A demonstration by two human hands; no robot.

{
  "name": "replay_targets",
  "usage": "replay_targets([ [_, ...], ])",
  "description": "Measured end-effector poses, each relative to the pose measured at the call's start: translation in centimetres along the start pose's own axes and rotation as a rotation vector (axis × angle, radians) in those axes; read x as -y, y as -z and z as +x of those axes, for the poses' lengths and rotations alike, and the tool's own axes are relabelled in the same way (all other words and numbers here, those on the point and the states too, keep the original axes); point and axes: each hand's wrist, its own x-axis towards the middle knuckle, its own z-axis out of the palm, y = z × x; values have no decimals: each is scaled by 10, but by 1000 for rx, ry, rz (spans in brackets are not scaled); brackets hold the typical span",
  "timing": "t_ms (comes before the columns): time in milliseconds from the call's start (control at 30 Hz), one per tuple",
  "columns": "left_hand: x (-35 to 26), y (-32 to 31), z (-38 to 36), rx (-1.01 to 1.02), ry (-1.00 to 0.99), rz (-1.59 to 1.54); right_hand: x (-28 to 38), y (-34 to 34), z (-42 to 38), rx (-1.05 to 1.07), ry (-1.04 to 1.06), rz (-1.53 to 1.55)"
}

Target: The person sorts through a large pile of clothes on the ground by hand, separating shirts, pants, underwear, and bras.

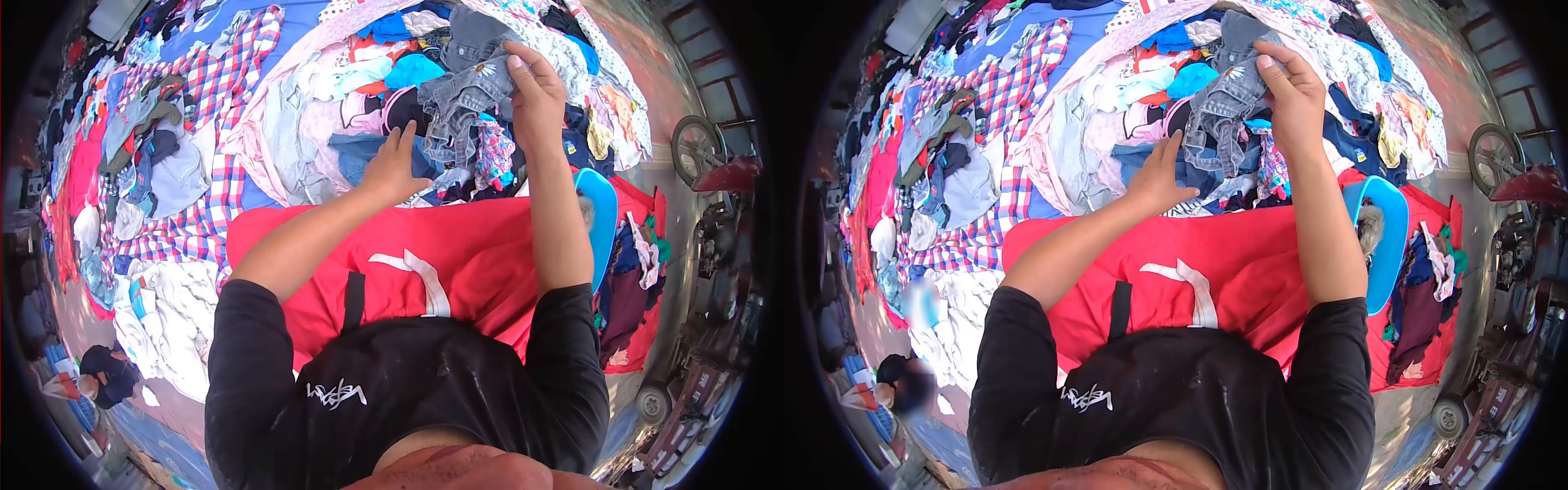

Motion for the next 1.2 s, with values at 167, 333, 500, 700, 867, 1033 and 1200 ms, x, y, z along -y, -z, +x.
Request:
replay_targets([
  [167, 38, -46, 8, -87, -360, 8, 51, -16, -7, 180, -13, 320],
  [333, -23, 7, 11, 336, -125, -891, 59, 14, 8, 163, 36, 216],
  [500, -36, 52, 25, 340, 159, -1699, -133, 104, 18, -354, -733, -392],
  [700, 9, 64, 40, 260, 370, -1630, -147, 23, -37, 128, -1008, 536],
  [867, -4, 115, 21, 296, 165, -1489, -60, 64, 8, -5, -375, 458],
  [1033, -3, 122, 19, 668, 130, -1215, -52, 101, 13, 315, -548, 0],
  [1200, 16, 32, 33, 495, 471, -1097, -73, 32, -23, 375, -685, 171],
])
